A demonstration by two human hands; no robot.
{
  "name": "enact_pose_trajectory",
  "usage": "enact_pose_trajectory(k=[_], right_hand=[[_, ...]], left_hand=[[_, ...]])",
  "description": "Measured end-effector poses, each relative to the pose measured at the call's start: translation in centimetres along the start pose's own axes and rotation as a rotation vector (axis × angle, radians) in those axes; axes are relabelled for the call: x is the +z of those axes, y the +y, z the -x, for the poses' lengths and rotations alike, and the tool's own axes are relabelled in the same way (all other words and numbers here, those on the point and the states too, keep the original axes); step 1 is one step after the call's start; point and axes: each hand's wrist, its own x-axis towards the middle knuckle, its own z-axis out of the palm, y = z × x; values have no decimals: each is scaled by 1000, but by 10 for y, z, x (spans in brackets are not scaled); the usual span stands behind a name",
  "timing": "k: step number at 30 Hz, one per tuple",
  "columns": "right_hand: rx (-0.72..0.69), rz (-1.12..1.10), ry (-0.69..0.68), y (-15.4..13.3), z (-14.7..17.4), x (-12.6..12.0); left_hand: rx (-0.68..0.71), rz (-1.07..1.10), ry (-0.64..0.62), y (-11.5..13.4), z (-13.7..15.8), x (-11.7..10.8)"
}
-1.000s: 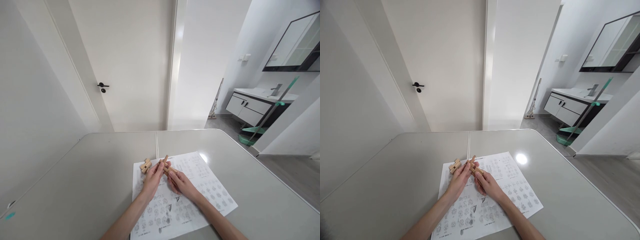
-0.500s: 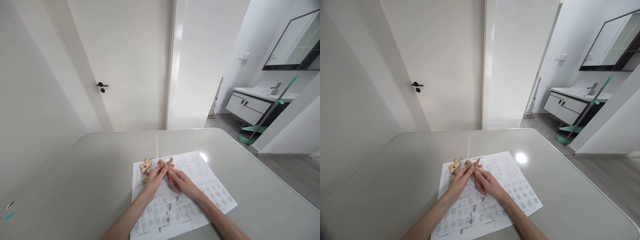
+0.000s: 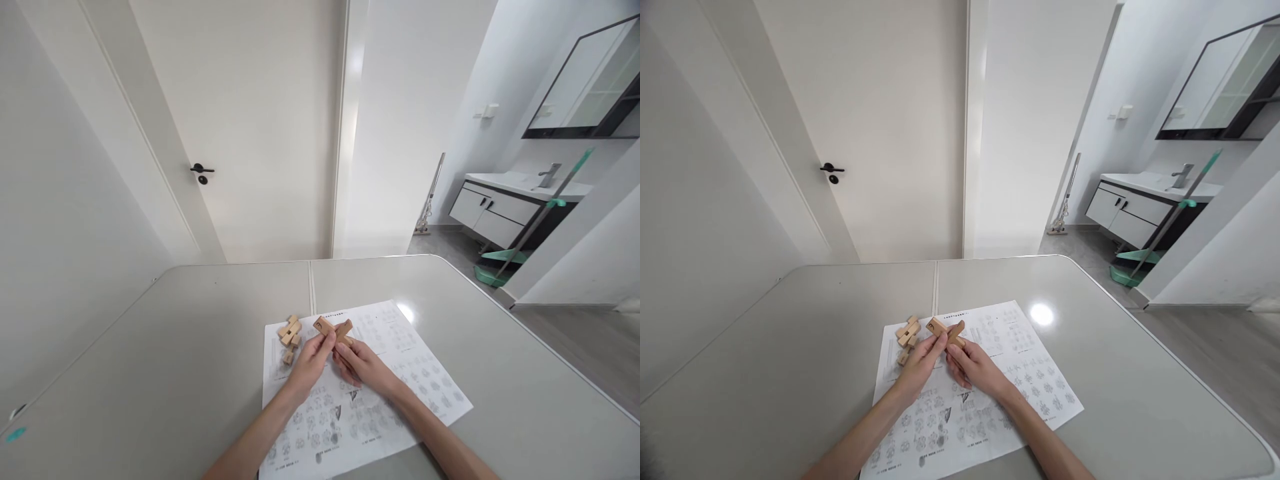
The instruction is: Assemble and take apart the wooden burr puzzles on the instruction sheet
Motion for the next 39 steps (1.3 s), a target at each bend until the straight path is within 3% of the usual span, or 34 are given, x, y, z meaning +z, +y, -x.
enact_pose_trajectory(k=[7,27,35,39], right_hand=[[-18,-17,6,1,0,0],[-12,32,9,-3,1,-2],[-17,-60,215,-12,0,-9],[-52,-196,296,-7,-2,-16]], left_hand=[[51,-41,76,-3,-3,1],[47,17,35,-3,-3,-2],[62,167,162,0,-9,-7],[34,207,134,1,-8,-5]])
